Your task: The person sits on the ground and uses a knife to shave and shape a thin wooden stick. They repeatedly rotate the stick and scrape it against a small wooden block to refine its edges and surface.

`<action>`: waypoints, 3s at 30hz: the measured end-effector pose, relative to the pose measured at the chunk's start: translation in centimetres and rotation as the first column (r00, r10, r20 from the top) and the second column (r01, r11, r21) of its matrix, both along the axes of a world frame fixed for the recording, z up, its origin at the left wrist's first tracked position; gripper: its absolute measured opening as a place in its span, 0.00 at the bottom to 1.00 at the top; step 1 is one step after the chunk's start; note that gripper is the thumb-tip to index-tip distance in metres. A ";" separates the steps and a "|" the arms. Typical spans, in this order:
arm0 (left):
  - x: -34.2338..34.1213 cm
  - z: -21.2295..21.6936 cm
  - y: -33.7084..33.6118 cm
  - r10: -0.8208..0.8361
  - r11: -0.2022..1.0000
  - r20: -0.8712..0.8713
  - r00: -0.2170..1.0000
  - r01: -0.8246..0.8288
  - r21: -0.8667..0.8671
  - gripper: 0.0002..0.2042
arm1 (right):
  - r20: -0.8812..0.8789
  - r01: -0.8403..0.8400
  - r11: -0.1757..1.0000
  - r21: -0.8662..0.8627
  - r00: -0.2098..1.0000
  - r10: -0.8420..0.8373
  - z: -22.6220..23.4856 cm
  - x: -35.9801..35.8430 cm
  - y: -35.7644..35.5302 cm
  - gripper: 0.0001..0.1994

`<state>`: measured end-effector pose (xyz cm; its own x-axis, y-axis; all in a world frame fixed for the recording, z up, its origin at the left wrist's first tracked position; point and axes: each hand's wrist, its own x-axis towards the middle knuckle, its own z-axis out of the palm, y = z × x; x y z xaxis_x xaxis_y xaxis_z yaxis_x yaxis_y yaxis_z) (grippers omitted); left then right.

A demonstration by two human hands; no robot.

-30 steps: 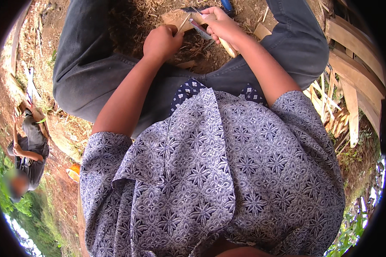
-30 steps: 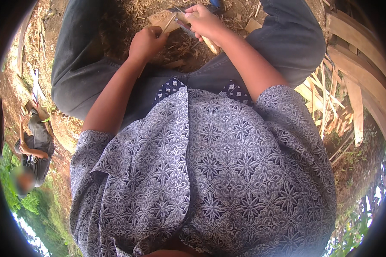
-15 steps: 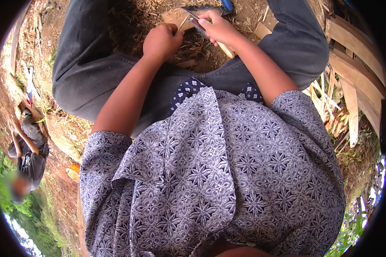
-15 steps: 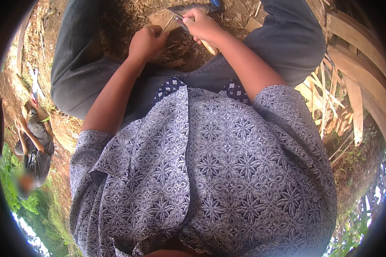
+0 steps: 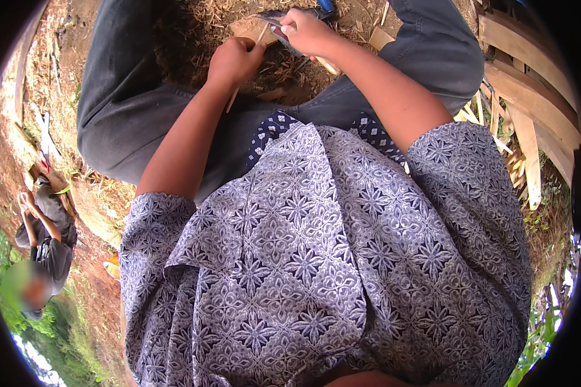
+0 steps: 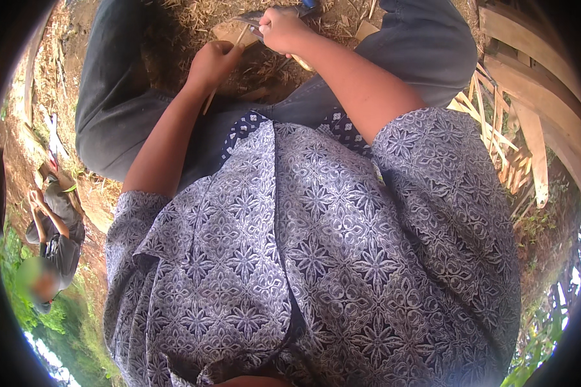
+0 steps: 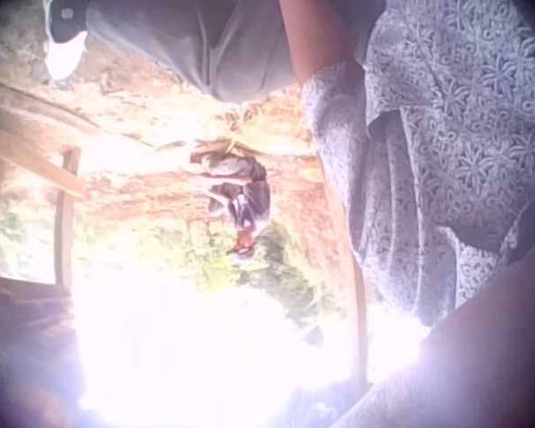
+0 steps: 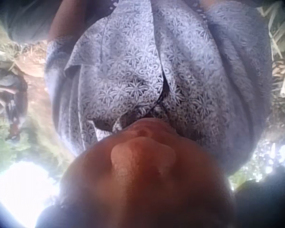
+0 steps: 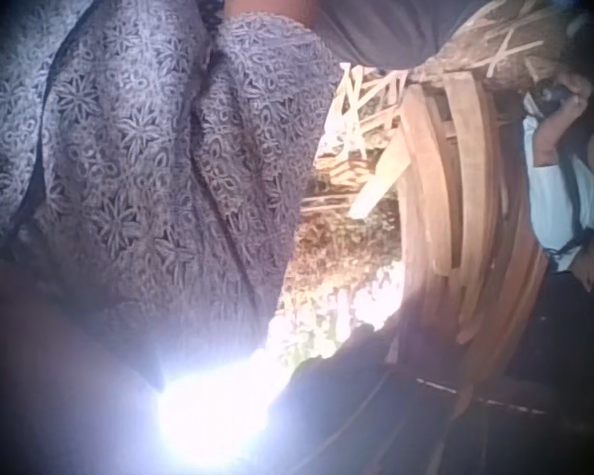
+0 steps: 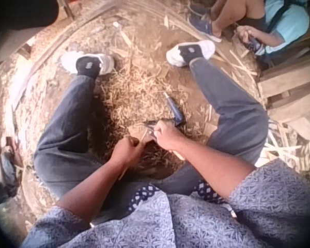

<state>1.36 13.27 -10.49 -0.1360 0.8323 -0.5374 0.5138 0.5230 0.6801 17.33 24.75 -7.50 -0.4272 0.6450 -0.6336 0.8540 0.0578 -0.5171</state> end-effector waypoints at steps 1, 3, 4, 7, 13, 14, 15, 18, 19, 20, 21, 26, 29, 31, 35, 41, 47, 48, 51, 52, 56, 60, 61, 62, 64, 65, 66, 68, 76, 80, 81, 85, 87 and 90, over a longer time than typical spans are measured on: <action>-0.2 -0.1 0.0 0.007 1.000 0.055 0.998 -0.007 -0.010 0.23 | 0.010 0.007 1.000 0.017 1.000 -0.007 -0.4 0.1 -0.2 0.16; -0.4 -0.3 0.1 0.039 0.999 0.109 0.993 -0.037 -0.022 0.23 | 0.026 0.024 0.998 0.052 0.999 -0.025 -0.7 0.2 -0.6 0.15; -0.5 -0.4 0.1 0.053 0.998 0.135 0.989 -0.049 -0.029 0.24 | 0.022 0.032 0.999 0.037 0.999 -0.033 -0.7 0.0 -0.7 0.15; -1.0 -0.5 0.1 0.089 0.995 0.271 0.958 -0.071 -0.074 0.24 | 0.013 0.053 0.999 -0.005 0.999 -0.052 -0.9 -0.4 -0.2 0.15; -2.2 -0.1 -0.4 0.178 0.977 0.495 0.851 -0.092 -0.194 0.24 | -0.031 0.107 0.987 -0.120 0.993 -0.112 -2.1 -1.2 0.1 0.16; -2.2 0.3 -0.5 0.188 0.975 0.469 0.863 -0.107 -0.195 0.24 | -0.041 0.112 0.979 -0.168 0.992 -0.120 -2.1 -1.0 0.5 0.17; -2.5 0.7 -0.7 0.202 0.973 0.440 0.875 -0.127 -0.195 0.24 | -0.038 0.115 0.958 -0.264 0.991 -0.129 -2.3 -1.0 1.0 0.18; -3.9 0.5 -0.9 0.243 0.968 0.463 0.852 -0.180 -0.176 0.23 | -0.014 0.076 0.869 -0.489 0.995 -0.095 -3.1 -1.2 3.2 0.20; -4.2 1.1 -1.2 0.257 0.965 0.491 0.833 -0.197 -0.171 0.23 | -0.039 0.052 0.879 -0.474 0.996 -0.080 -2.2 -1.0 3.6 0.20; -4.2 1.7 -1.5 0.308 0.951 0.575 0.758 -0.255 -0.172 0.21 | -0.079 0.059 0.875 -0.481 0.991 -0.110 -1.3 -0.7 4.0 0.20; -4.3 2.9 -2.0 0.299 0.951 0.613 0.732 -0.285 -0.123 0.20 | -0.120 0.063 0.870 -0.489 0.983 -0.139 -0.4 -0.4 4.6 0.21; -3.7 9.1 -3.9 0.292 0.918 0.703 0.648 -0.397 -0.015 0.19 | -0.322 0.157 0.876 -0.456 0.888 -0.327 0.8 1.1 5.5 0.27; -3.0 11.7 -4.5 0.289 0.905 0.703 0.650 -0.426 0.022 0.20 | -0.439 0.073 0.827 -0.558 0.819 -0.369 3.5 -0.1 4.0 0.27; -2.6 13.1 -4.5 0.259 0.911 0.705 0.661 -0.409 0.049 0.20 | -0.559 -0.041 0.810 -0.585 0.744 -0.366 5.5 -0.8 2.3 0.27; -2.2 15.1 -4.2 0.171 0.935 0.712 0.681 -0.339 0.100 0.21 | -0.691 -0.093 0.864 -0.494 0.646 -0.325 10.6 -2.7 -0.9 0.22; -1.0 17.1 -3.5 0.255 0.888 0.742 0.620 -0.454 0.074 0.22 | -0.774 -0.014 0.890 -0.456 0.501 -0.388 10.6 -2.1 -0.4 0.21; -1.5 17.1 -4.4 0.168 0.925 0.660 0.732 -0.349 0.152 0.15 | -0.727 0.038 0.840 -0.542 0.480 -0.491 10.1 -1.6 0.6 0.13; -1.4 17.1 -4.5 0.181 0.921 0.653 0.735 -0.360 0.150 0.14 | -0.735 0.032 0.839 -0.543 0.465 -0.493 10.1 -1.7 0.6 0.13; -1.2 17.3 -4.6 0.209 0.912 0.637 0.742 -0.384 0.148 0.12 | -0.770 -0.007 0.829 -0.559 0.375 -0.516 10.5 -2.3 0.4 0.14; -1.3 17.4 -4.6 0.210 0.911 0.636 0.743 -0.385 0.148 0.12 | -0.762 -0.025 0.820 -0.572 0.385 -0.520 10.5 -2.3 0.5 0.14; -2.0 16.8 -4.8 0.227 0.902 0.698 0.679 -0.417 0.112 0.16 | -0.696 -0.139 0.695 -0.705 0.320 -0.643 9.9 -2.5 1.2 0.10; -2.5 16.6 -5.1 0.334 0.857 0.722 0.606 -0.514 0.035 0.18 | -0.469 0.010 0.541 -0.841 0.483 -0.739 5.8 -1.7 5.3 0.09; -2.5 16.8 -5.0 0.338 0.853 0.719 0.607 -0.521 0.039 0.19 | -0.504 0.237 0.787 -0.569 0.656 -0.562 1.7 -1.3 6.4 0.17; -2.6 16.7 -4.8 0.340 0.849 0.717 0.609 -0.527 0.044 0.20 | -0.423 0.350 0.921 -0.172 0.818 -0.390 -3.5 -0.7 7.0 0.25; -2.7 16.9 -4.8 0.354 0.838 0.714 0.604 -0.544 0.045 0.23 | -0.303 0.384 0.918 0.096 0.890 -0.341 -10.4 0.6 7.9 0.26; -2.6 17.2 -4.9 0.357 0.833 0.717 0.598 -0.552 0.045 0.24 | -0.204 0.328 0.936 0.131 0.932 -0.299 -11.3 1.1 8.4 0.26; -2.6 17.5 -5.0 0.367 0.826 0.717 0.593 -0.563 0.043 0.26 | -0.104 0.264 0.952 0.154 0.963 -0.250 -11.8 1.2 8.7 0.26; -2.7 17.2 -5.0 0.343 0.827 0.759 0.554 -0.561 0.035 0.28 | 0.151 0.155 0.841 0.519 0.952 -0.268 -13.5 1.2 7.8 0.25; -2.8 16.8 -5.0 0.315 0.780 0.841 0.440 -0.624 0.034 0.24 | -0.203 -0.185 0.833 0.521 0.921 0.331 -8.6 -1.5 -1.0 0.14; -2.9 16.9 -4.8 0.298 0.806 0.817 0.494 -0.589 0.062 0.24 | -0.156 -0.273 0.914 0.300 0.931 0.329 -10.8 -2.0 0.2 0.10; -3.0 17.0 -4.6 0.282 0.818 0.811 0.512 -0.570 0.075 0.25 | -0.170 -0.267 0.910 0.316 0.928 0.332 -10.7 -1.9 0.5 0.10; -2.7 16.9 -5.1 0.280 0.814 0.812 0.512 -0.575 0.082 0.25 | -0.199 -0.285 0.875 0.390 0.902 0.383 -9.3 -2.0 -0.3 0.12; -2.5 17.0 -5.1 0.294 0.803 0.814 0.501 -0.591 0.074 0.25 | -0.186 -0.327 0.859 0.393 0.887 0.423 -9.2 -2.0 -0.9 0.14; -2.3 17.0 -5.3 0.289 0.788 0.823 0.489 -0.610 0.085 0.25 | -0.135 -0.333 0.894 0.299 0.913 0.385 -9.8 -2.6 -0.6 0.13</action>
